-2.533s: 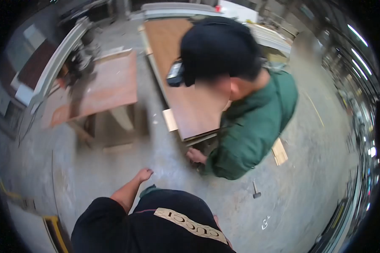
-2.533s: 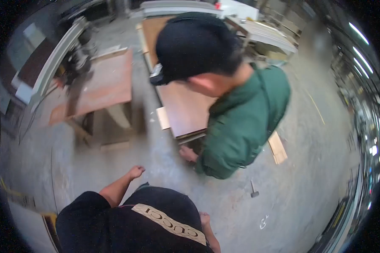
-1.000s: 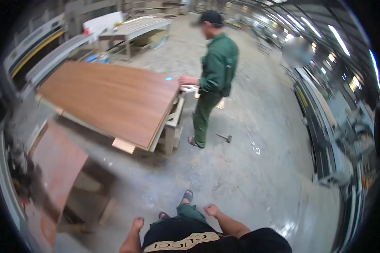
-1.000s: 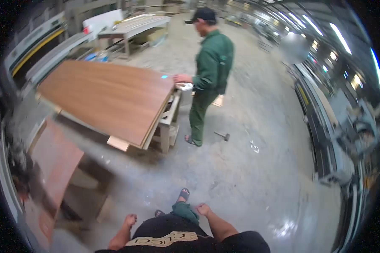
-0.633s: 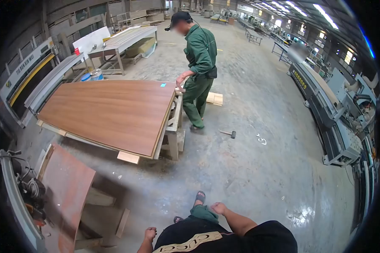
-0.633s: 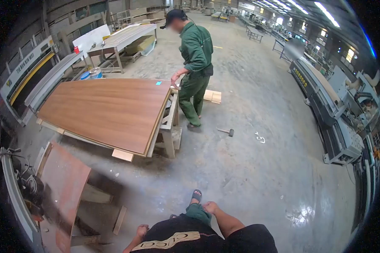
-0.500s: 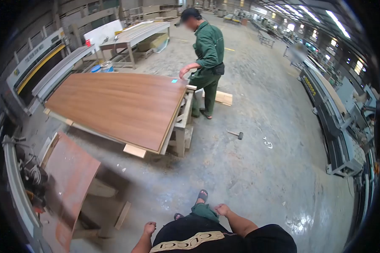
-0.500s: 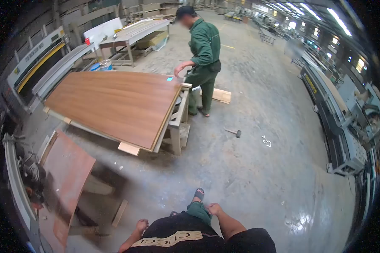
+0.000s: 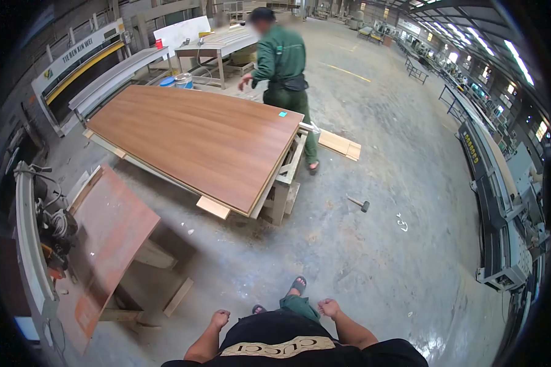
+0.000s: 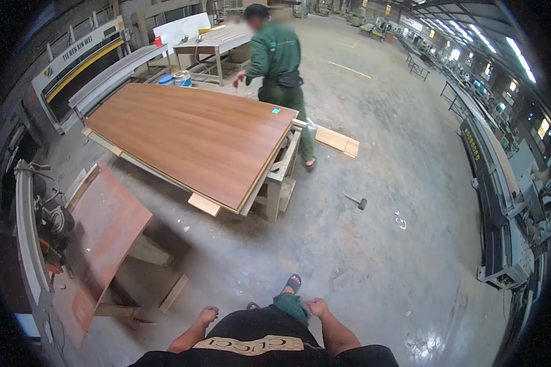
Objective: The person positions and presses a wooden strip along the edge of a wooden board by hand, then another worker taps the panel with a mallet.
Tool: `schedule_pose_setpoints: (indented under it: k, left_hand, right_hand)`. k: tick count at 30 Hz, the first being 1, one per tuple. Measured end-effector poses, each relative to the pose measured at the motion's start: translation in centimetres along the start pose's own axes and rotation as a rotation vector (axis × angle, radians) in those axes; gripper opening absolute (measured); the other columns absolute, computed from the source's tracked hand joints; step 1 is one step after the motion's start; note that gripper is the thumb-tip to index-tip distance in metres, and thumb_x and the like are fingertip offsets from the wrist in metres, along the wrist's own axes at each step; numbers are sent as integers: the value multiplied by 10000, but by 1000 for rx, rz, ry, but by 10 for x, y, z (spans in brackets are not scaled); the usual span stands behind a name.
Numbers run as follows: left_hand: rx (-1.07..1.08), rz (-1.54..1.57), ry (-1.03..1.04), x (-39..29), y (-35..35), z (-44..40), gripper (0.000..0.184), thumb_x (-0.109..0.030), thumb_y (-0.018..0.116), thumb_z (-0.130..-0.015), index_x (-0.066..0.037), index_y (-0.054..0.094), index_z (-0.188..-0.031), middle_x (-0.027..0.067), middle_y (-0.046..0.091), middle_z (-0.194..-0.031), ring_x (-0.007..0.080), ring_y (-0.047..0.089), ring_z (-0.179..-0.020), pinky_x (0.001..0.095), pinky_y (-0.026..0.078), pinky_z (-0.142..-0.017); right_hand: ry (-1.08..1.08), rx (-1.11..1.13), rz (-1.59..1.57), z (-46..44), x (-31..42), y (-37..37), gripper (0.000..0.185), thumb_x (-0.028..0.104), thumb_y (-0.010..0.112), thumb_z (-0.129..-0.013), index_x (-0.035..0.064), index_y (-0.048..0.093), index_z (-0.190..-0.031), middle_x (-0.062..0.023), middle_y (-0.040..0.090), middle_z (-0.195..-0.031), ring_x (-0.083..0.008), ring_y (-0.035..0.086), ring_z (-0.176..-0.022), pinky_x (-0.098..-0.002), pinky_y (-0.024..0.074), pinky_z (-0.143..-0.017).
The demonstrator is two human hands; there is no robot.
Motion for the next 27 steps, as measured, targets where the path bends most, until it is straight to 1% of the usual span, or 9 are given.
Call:
schedule_pose_setpoints:
  k: [8,10,14,16,20,22,25,26,27]
  left_hand:
    - [40,-21,-52,-11,4,-7,163,-161,594,-819,-39,683,-883,24,606,-717,122,540,-605,287,453,-549]
    - [53,-25,-67,-13,6,-10,192,-169,607,-821,-33,679,-935,35,626,-751,134,555,-625,288,466,-569]
    - [59,-82,-53,-28,8,-21,200,-173,613,-822,-31,674,-949,39,628,-759,137,560,-629,294,472,-574]
    - [23,-37,-53,-39,9,-28,202,-170,612,-819,-28,677,-948,51,643,-780,146,582,-647,296,479,-577]
    - [-16,-87,-41,-61,18,-42,209,-169,596,-821,-27,678,-951,63,658,-782,158,605,-659,295,480,-564]
    - [106,-517,469,-96,44,-50,208,-159,578,-820,-30,689,-940,73,663,-766,165,619,-674,297,489,-572]
    - [126,-541,541,-112,76,-62,261,-222,556,-835,-39,698,-955,87,668,-748,194,630,-684,322,510,-622]
    - [144,-790,402,-109,90,-78,346,-319,515,-850,-62,696,-994,141,693,-873,281,655,-810,378,516,-748]
    - [104,-747,378,-120,103,-90,346,-319,515,-850,-62,696,-994,141,693,-873,281,655,-810,378,516,-748]
  right_hand:
    - [-9,-30,-62,-5,3,-11,172,224,630,-875,53,643,-884,-50,647,-747,-145,605,-612,-281,480,-529]
    - [-34,-19,10,-19,-8,-15,160,215,627,-870,56,643,-877,-45,645,-746,-147,599,-595,-283,474,-511]
    - [22,-37,-41,-28,-6,-39,163,220,636,-855,58,647,-839,-41,638,-722,-146,591,-574,-288,466,-487]
    - [32,-49,131,-47,-9,-57,180,234,644,-840,57,652,-807,-42,634,-696,-146,584,-557,-295,461,-470]
    - [5,-83,130,-96,1,-93,200,246,647,-834,49,656,-801,-46,631,-678,-149,584,-556,-296,467,-482]
    - [-50,-68,75,-112,32,-113,196,236,636,-843,43,658,-815,-54,638,-696,-155,591,-573,-299,475,-500]
    - [-144,-76,62,-132,75,-149,205,232,624,-855,35,659,-813,-60,637,-703,-154,594,-593,-296,481,-517]
    - [-174,-84,56,-155,69,-159,203,228,617,-862,34,654,-812,-61,636,-705,-153,594,-602,-297,482,-518]
    - [-204,-88,60,-180,63,-171,202,223,610,-870,33,649,-811,-62,635,-706,-153,593,-611,-298,482,-520]
Point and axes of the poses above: each hand's wrist, its own z-axis away from the middle knuckle, its own y-axis out of the palm, x = y × z, the point moved 8 cm from there along -z, towards the middle knuckle
